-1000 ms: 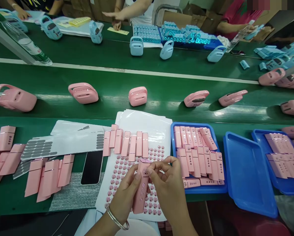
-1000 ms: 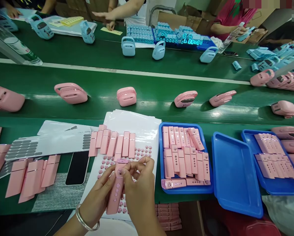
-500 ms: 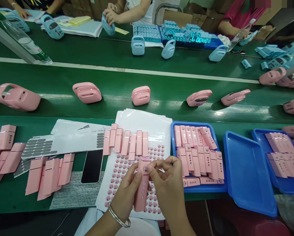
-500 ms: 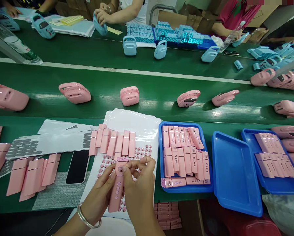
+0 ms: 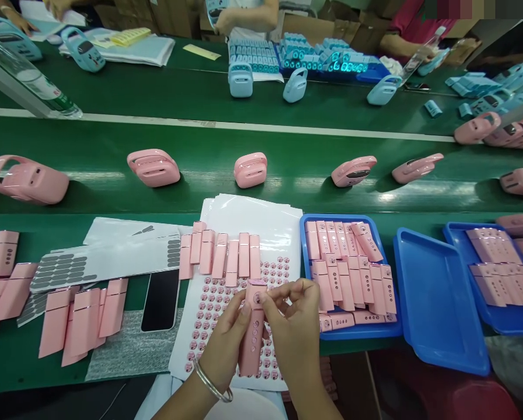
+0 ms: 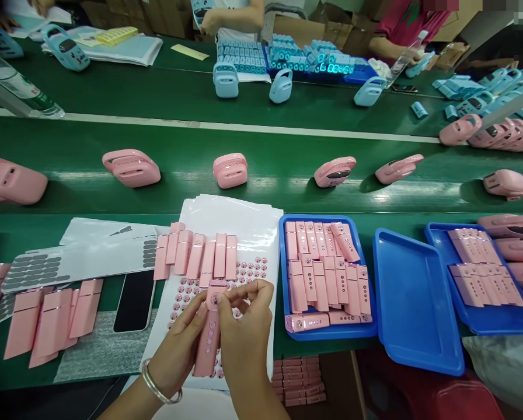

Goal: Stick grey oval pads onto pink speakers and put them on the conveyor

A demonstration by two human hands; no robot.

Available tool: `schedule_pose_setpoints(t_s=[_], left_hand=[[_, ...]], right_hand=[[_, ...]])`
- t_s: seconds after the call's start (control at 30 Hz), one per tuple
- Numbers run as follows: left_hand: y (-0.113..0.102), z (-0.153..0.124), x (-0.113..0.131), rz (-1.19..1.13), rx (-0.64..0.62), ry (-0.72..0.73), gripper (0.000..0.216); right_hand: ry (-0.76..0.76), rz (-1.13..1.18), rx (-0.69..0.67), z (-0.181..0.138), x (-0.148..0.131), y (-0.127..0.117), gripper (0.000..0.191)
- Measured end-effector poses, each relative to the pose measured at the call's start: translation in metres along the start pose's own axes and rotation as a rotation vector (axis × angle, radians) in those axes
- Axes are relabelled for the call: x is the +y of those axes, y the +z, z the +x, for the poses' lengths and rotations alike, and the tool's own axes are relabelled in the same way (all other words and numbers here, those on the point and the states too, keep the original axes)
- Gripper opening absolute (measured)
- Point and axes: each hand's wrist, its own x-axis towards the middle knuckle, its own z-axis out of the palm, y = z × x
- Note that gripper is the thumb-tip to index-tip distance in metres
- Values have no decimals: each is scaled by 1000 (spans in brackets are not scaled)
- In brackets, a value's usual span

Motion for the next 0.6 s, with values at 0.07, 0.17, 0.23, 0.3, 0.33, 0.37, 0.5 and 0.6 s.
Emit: schedule_pose_setpoints(t_s=[0.07, 0.17, 0.23, 0.3, 0.33, 0.37, 0.5, 0.6], left_hand=[[1, 7, -5, 44, 55, 10, 57], [8, 19, -15, 141, 115, 38, 57], [18, 28, -18, 209, 74, 61, 62], [28, 40, -13, 353, 17, 140, 64], [31, 49, -8, 483, 11, 210, 62], [34, 59, -1, 671, 35, 294, 59], [32, 109, 29, 1437, 274, 552, 51], [31, 136, 35, 1556, 303, 592, 52]], right_hand=[[-29, -98, -7, 3, 9, -2, 27], [-19, -236, -103, 5, 23, -9, 41], [-53, -334, -112, 13, 28, -18, 44], [-110, -411, -35, 34, 27, -33, 39], [-133, -436, 24, 50, 23, -43, 37], [-147, -461, 77, 70, 19, -54, 35], [-254, -637, 268, 164, 4, -103, 32], [-282, -742, 297, 219, 9, -128, 28]])
